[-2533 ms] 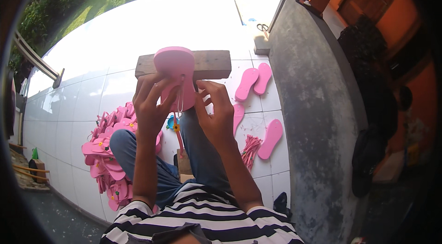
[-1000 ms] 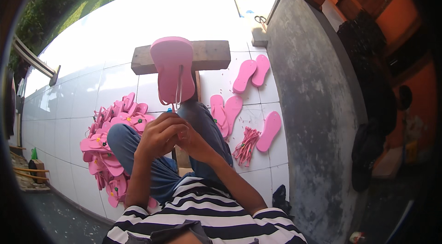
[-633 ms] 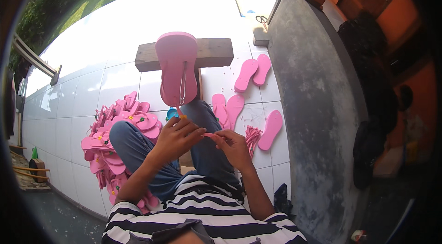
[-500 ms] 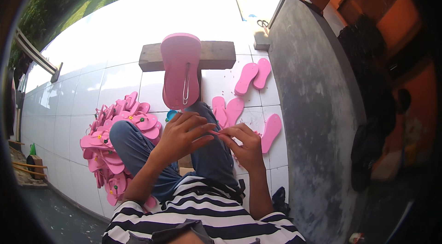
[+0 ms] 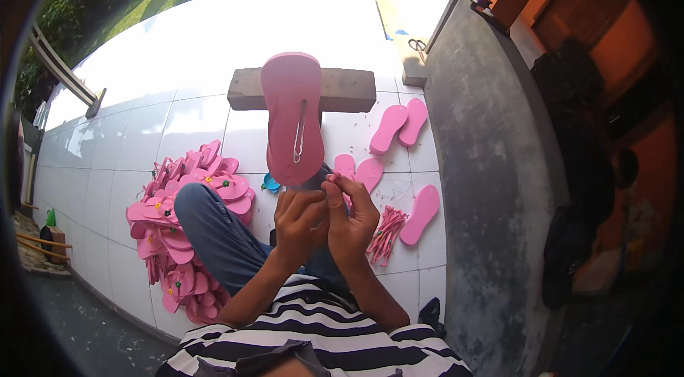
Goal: The person assembles pink flip-flops by hand using a metal hook tool to pull straps through pre-cut holes in foam soles.
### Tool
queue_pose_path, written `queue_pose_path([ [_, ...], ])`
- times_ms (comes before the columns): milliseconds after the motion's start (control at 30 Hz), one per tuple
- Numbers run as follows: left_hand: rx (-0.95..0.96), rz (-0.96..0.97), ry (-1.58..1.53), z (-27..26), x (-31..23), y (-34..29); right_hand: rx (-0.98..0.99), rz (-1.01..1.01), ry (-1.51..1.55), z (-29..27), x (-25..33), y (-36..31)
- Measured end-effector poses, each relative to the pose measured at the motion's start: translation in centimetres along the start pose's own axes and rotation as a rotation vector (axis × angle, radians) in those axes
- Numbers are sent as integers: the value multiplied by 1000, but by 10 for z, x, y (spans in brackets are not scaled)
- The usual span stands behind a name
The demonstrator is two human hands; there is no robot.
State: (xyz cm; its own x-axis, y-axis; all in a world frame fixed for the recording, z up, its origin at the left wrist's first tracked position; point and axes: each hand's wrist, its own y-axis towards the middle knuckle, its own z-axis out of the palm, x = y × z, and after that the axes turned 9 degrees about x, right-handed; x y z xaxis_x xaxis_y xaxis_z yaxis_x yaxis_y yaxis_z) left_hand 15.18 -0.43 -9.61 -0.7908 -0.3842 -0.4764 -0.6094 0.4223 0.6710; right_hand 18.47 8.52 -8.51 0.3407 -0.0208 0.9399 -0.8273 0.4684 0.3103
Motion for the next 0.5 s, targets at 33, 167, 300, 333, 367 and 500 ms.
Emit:
queue_pose_path([
  [33,-20,-4,-26,0,-1,1,34,-5,70,1,3,5],
  [167,-145,-12,-106,-22,22,15,189,-26,254,5,14,29],
  [300,-233,29,-50,-48,57,71,307,25,266,7,13,40],
  [333,-229,46,-14,-58,61,87,321,43,295,9,13,41],
  [367,-214,35,63,-63,68,99,337,61,325,12,13,42],
  [500,-183,10,17,-72,74,133,243,-137,-114,16,23,38],
])
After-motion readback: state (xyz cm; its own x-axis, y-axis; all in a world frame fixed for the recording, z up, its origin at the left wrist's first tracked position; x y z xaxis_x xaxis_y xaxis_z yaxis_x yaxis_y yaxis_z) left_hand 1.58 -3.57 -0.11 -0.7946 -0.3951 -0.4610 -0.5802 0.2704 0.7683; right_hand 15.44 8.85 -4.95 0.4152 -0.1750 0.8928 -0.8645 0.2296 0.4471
